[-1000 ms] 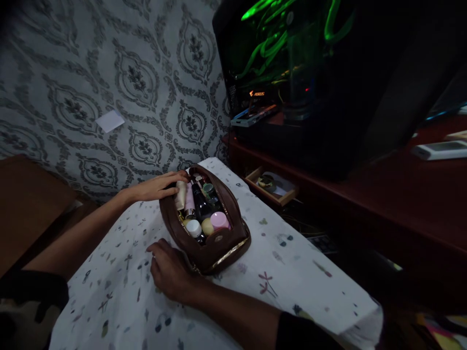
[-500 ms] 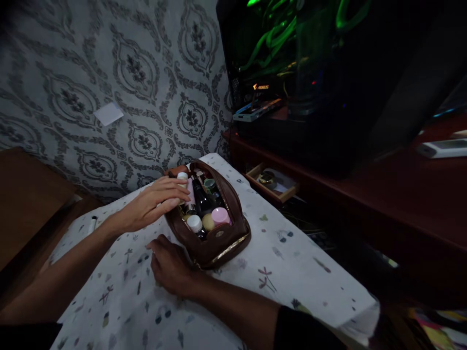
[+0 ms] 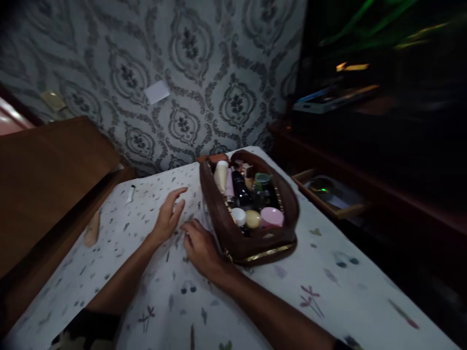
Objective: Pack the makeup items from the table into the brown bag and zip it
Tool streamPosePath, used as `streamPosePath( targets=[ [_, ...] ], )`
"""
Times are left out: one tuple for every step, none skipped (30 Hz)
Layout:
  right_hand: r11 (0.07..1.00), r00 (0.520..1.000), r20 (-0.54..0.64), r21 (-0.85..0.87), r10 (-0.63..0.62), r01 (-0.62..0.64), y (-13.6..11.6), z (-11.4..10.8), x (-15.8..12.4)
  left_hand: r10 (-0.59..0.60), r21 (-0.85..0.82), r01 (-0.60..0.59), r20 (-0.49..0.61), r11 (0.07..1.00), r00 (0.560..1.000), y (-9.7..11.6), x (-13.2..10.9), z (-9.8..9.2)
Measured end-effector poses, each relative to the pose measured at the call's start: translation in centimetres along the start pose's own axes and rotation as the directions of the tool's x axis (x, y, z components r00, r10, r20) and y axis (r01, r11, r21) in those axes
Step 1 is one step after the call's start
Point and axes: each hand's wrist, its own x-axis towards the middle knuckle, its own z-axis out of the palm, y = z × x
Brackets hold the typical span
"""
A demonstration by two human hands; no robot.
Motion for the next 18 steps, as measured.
streamPosePath(
  targets=[
    [1.0,1.0,0.001,-0.011,0.002,-0.002,0.2,0.0,0.1,-0.027,0.017,0.027,0.034,0.999,0.999,-1.2,-0.8,0.4],
    [1.0,1.0,0.001,-0.018,0.003,-0.002,0.5,0.0,0.1,-0.048,0.038,0.046,0.069,0.998,0.996,-2.4,-1.6,0.7],
    [1.0,1.0,0.001,-0.024,0.008,-0.008,0.7,0.0,0.2,-0.072,0.076,0.064,0.108,0.995,0.992,-3.5,-2.2,1.0],
    [0.999,1.0,0.003,-0.032,0.018,-0.018,0.9,-0.1,0.2,-0.104,0.127,0.085,0.147,0.988,0.984,-4.6,-2.7,1.2],
    [0.999,1.0,0.009,-0.041,0.026,-0.025,1.0,-0.1,0.2,-0.141,0.18,0.109,0.177,0.978,0.974,-5.4,-3.1,1.4],
    [0.998,0.999,0.017,-0.053,0.033,-0.032,1.1,-0.2,0.2,-0.175,0.225,0.13,0.197,0.966,0.965,-6.2,-3.4,1.5],
    [0.997,0.999,0.029,-0.065,0.038,-0.036,1.1,-0.2,0.2,-0.204,0.26,0.147,0.208,0.954,0.957,-6.7,-3.6,1.7],
    [0.996,0.998,0.044,-0.078,0.041,-0.037,1.2,-0.3,0.2,-0.224,0.282,0.16,0.211,0.946,0.951,-7.1,-3.7,1.9],
    [0.995,0.997,0.059,-0.089,0.044,-0.039,1.2,-0.3,0.2,-0.234,0.294,0.167,0.212,0.941,0.949,-7.4,-3.8,2.0],
    [0.994,0.996,0.071,-0.098,0.05,-0.043,1.3,-0.3,0.2,-0.24,0.302,0.17,0.213,0.938,0.947,-7.5,-3.9,2.1],
    [0.993,0.995,0.079,-0.105,0.057,-0.049,1.4,-0.2,0.2,-0.248,0.314,0.174,0.214,0.933,0.945,-7.7,-3.9,2.2],
    [0.992,0.994,0.085,-0.11,0.066,-0.057,1.4,-0.2,0.1,-0.262,0.329,0.183,0.212,0.926,0.942,-7.9,-3.9,2.3],
    [0.992,0.993,0.09,-0.112,0.073,-0.062,1.5,-0.2,0.1,-0.281,0.347,0.199,0.207,0.917,0.937,-8.1,-3.9,2.2],
    [0.991,0.993,0.093,-0.113,0.077,-0.066,1.6,-0.2,0.1,-0.308,0.367,0.222,0.196,0.903,0.931,-8.5,-3.8,2.1],
    [0.992,0.993,0.094,-0.112,0.077,-0.066,1.7,-0.2,0.1,-0.341,0.39,0.251,0.18,0.886,0.923,-8.9,-3.7,1.9],
    [0.992,0.993,0.095,-0.11,0.073,-0.063,1.7,-0.2,0.1,-0.378,0.415,0.286,0.159,0.864,0.912,-9.5,-3.5,1.6],
    [0.992,0.993,0.097,-0.108,0.069,-0.059,1.8,-0.2,0.1,-0.416,0.439,0.323,0.133,0.839,0.899,-10.2,-3.3,1.2],
    [0.993,0.993,0.099,-0.107,0.065,-0.054,1.9,-0.2,0.0,-0.454,0.461,0.362,0.102,0.81,0.885,-11.0,-3.1,0.7]
  ],
)
